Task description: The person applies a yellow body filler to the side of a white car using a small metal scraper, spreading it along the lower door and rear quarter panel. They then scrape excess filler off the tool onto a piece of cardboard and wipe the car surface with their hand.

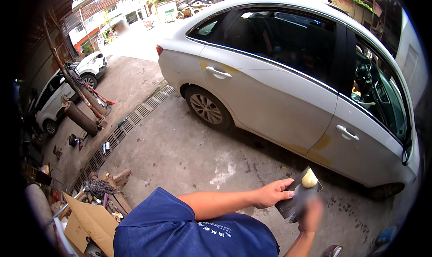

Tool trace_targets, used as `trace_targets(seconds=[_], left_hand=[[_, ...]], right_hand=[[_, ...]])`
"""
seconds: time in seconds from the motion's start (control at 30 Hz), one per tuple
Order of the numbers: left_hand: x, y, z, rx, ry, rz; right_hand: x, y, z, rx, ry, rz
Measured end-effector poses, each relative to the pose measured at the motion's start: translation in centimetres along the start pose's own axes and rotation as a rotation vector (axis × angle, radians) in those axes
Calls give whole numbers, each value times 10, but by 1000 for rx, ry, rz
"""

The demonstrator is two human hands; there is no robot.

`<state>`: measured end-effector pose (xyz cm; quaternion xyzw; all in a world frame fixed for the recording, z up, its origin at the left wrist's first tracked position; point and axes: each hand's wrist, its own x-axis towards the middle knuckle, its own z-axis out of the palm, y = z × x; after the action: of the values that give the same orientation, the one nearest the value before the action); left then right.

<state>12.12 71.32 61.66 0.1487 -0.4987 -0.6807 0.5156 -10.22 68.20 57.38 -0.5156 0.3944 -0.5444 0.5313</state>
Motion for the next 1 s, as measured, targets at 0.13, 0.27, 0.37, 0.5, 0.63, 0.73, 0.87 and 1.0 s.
trace_targets(seconds=[0.13,0.27,0.37,0.5,0.63,0.73,0.87,1.0], left_hand=[[-4,9,3,-17,134,26],[5,7,0,-40,288,19],[8,-3,0,-72,369,-16],[4,0,1,-67,464,92],[9,-5,14,-90,461,68],[11,-12,20,-55,458,114],[10,-12,24,80,457,240],[12,-4,23,273,426,306]], right_hand=[[-6,-29,4,-17,27,-9],[-23,-52,9,-180,87,-143],[-22,-53,22,-350,63,-283],[-19,-49,46,-553,-10,-428],[-27,-47,42,-671,-77,-600],[-30,-49,44,-630,-93,-658],[-37,-48,49,-630,-82,-696],[-42,-45,51,-732,-43,-674]])
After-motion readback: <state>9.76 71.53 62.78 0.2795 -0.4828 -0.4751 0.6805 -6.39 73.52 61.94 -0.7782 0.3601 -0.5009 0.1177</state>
